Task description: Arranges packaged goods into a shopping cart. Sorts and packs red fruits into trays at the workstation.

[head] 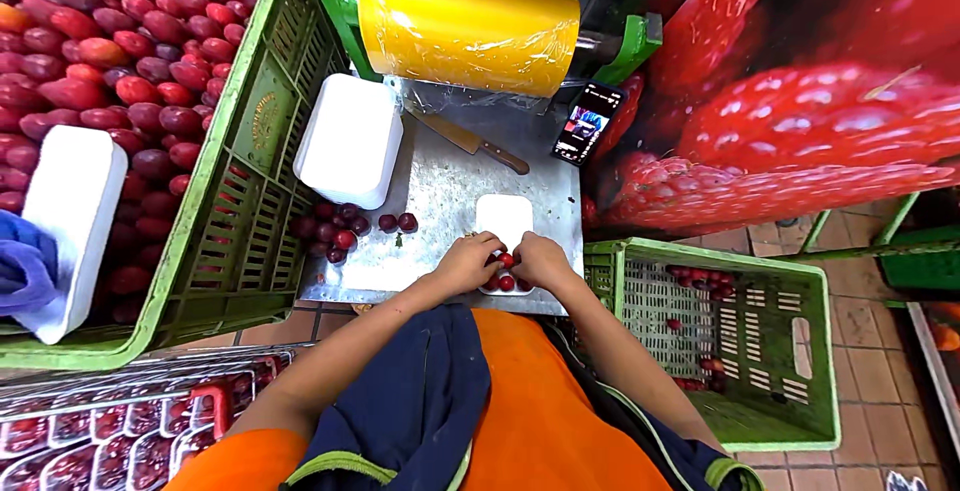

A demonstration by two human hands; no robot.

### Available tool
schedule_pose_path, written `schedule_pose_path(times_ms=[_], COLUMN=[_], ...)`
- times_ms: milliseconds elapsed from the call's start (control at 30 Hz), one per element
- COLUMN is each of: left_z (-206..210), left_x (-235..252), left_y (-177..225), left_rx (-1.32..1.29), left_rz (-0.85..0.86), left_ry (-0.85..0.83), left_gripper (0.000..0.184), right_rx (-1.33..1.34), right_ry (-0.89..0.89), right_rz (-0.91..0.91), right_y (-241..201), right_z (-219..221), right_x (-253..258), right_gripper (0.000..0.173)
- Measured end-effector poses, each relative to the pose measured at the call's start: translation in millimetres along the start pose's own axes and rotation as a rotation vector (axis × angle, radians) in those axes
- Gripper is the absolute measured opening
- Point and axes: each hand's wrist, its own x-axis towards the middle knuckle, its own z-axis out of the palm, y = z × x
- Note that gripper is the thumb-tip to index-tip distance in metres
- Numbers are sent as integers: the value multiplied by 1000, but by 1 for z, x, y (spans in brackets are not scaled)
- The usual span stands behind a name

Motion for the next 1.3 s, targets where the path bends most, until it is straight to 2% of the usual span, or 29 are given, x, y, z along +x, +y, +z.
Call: schedule_pose_path(times_ms=[100, 233, 400, 467, 533, 633, 700, 867, 933, 1033, 1100, 1200, 1300], left_z=[0, 1, 1, 2, 4, 5, 5, 0, 1, 1, 2, 3, 2], left_x=[0, -4, -5, -4, -3, -3, -4, -4, -5, -7, -7, -7, -6], left_y=[0, 4, 6, 3, 1, 3, 4, 0, -1, 0, 1, 1, 5], left_rx=[0, 11, 10, 2, -5, 14, 25, -14, -3, 38, 47, 39, 29], left_rz=[-3, 10, 55, 63, 77, 53, 24, 1, 11, 8, 13, 17, -1], left_ry=[7, 19, 9, -2, 20, 18, 16, 2, 4, 16, 28, 38, 42], left_gripper=[32, 30, 26, 27, 27, 28, 28, 27, 28, 30, 29, 27, 36], right_rx=[107, 249, 371, 455, 573, 682, 635, 435, 427, 457, 466, 456, 490], right_ry=[146, 353, 420, 451, 494, 461, 382, 266, 194, 140, 151, 261, 315], right_rz=[-42, 50, 231, 209, 101, -69, -153, -139, -113, -87, -107, -152, -244], right_y=[14, 44, 79, 80, 71, 48, 33, 30, 35, 36, 37, 39, 41], right_z=[-7, -24, -22, -16, -6, 10, 16, 6, 4, 6, 10, 14, 18], right_x=[-10, -41, -66, -64, -53, -28, -18, -14, -15, -15, -16, -17, -18], right_gripper=[20, 18, 26, 27, 29, 28, 23, 15, 18, 38, 43, 25, 27])
